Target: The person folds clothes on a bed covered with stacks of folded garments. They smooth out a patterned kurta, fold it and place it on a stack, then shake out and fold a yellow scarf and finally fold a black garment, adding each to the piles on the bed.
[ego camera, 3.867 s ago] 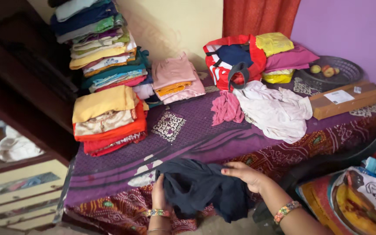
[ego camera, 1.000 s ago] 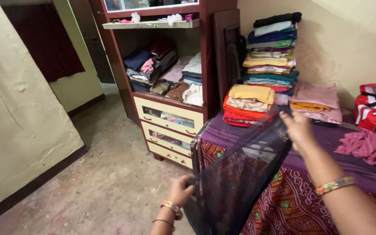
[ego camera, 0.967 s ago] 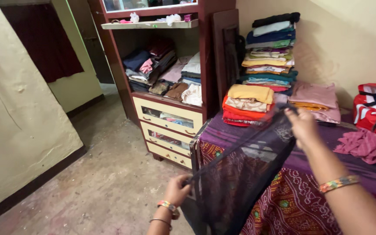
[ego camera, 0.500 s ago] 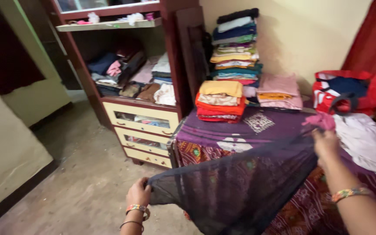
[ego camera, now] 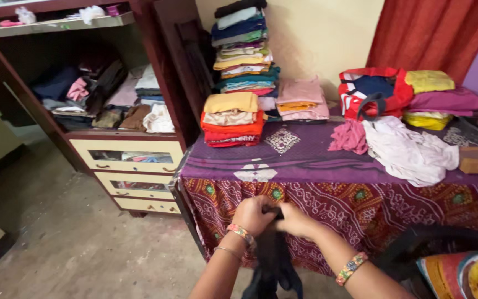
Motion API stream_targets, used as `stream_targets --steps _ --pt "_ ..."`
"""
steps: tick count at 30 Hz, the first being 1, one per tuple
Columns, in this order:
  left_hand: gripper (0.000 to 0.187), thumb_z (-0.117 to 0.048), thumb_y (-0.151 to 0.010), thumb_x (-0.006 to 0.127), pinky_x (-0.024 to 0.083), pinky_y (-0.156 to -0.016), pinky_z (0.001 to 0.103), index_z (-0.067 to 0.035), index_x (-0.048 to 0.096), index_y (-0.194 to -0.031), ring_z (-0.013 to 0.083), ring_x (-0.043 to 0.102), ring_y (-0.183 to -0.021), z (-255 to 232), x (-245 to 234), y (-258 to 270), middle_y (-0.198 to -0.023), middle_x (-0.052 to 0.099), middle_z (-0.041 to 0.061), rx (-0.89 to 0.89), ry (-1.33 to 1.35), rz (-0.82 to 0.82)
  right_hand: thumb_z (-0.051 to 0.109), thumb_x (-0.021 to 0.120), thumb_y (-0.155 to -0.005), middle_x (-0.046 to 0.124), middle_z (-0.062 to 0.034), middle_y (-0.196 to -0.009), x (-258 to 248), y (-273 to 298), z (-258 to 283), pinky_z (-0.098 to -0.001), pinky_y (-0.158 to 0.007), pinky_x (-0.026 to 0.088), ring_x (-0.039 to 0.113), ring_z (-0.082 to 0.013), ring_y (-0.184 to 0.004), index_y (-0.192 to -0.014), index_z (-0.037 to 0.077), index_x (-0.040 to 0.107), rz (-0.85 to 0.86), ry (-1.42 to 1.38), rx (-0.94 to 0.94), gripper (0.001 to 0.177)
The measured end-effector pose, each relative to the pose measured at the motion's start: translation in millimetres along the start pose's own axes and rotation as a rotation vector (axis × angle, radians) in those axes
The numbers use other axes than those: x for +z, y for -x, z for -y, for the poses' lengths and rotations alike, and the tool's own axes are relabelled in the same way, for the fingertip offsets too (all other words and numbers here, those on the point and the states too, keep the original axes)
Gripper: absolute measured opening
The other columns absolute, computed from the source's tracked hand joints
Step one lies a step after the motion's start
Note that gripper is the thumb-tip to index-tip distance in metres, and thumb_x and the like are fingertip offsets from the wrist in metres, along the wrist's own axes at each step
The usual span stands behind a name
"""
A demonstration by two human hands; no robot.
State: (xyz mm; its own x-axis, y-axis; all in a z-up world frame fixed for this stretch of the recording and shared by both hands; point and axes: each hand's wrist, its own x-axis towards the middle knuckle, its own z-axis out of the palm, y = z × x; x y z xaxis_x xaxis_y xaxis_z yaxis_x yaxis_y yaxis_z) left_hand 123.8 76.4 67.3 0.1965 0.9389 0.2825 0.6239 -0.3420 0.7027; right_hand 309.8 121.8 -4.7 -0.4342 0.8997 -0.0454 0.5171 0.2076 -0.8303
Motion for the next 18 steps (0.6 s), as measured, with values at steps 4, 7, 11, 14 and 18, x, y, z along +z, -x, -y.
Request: stream_targets --steps 4,7,11,14,18 --pt "0.038 -0.029 -0.078 0.082 0.058 -0.076 0.036 -0.007 0.070 -0.106 0.0246 0.073 -0.082 -6 12 -2 -0.091 0.075 0.012 -0.046 0.113 -0.048 0.006 0.062 -0.088 0.077 -0.0095 -0.096 -15 5 2 -0.0324 -0.082 0.055 0.069 -0.0161 -0.089 -0.106 -0.001 0.074 -0.141 -0.267 0.006 0.023" --pt "0.040 -0.027 -0.082 0.083 0.057 -0.078 0.032 -0.006 0.065 -0.111 0.0162 0.070 -0.085 19 36 -8 -0.095 0.074 0.005 -0.075 0.480 0.061 0.013 0.062 -0.094 0.075 -0.0049 -0.095 -32 8 -4 -0.0294 -0.081 0.053 0.066 -0.0127 -0.088 -0.106 0.002 0.074 -0.215 -0.339 0.021 0.020" --pt "0.014 -0.009 -0.096 0.076 0.052 -0.076 0.027 0.000 0.066 -0.101 0.0096 0.061 -0.084 61 73 -23 -0.094 0.069 0.000 -0.008 0.920 0.124 0.014 0.061 -0.095 0.075 -0.0032 -0.097 -43 13 -6 -0.0282 -0.084 0.052 0.067 -0.0119 -0.091 -0.109 0.004 0.073 -0.277 -0.367 0.005 0.021" --pt "0.010 -0.013 -0.098 0.070 0.046 -0.066 0.025 -0.004 0.065 -0.099 0.0085 0.057 -0.075 80 83 -34 -0.087 0.066 -0.002 -0.245 1.106 0.090 0.021 0.063 -0.096 0.075 -0.0052 -0.099 -45 18 -3 -0.0303 -0.086 0.052 0.066 -0.0134 -0.092 -0.112 0.002 0.073 -0.254 -0.400 0.027 0.026" --pt "0.009 -0.013 -0.096 0.068 0.054 -0.073 0.025 -0.005 0.069 -0.100 0.0081 0.065 -0.082 67 88 -45 -0.091 0.072 0.000 -0.048 0.998 0.080 0.028 0.078 -0.090 0.067 0.0025 -0.120 -41 25 3 -0.0282 -0.098 0.047 0.061 -0.0082 -0.113 -0.130 0.007 0.057 -0.213 -0.316 0.006 0.050"
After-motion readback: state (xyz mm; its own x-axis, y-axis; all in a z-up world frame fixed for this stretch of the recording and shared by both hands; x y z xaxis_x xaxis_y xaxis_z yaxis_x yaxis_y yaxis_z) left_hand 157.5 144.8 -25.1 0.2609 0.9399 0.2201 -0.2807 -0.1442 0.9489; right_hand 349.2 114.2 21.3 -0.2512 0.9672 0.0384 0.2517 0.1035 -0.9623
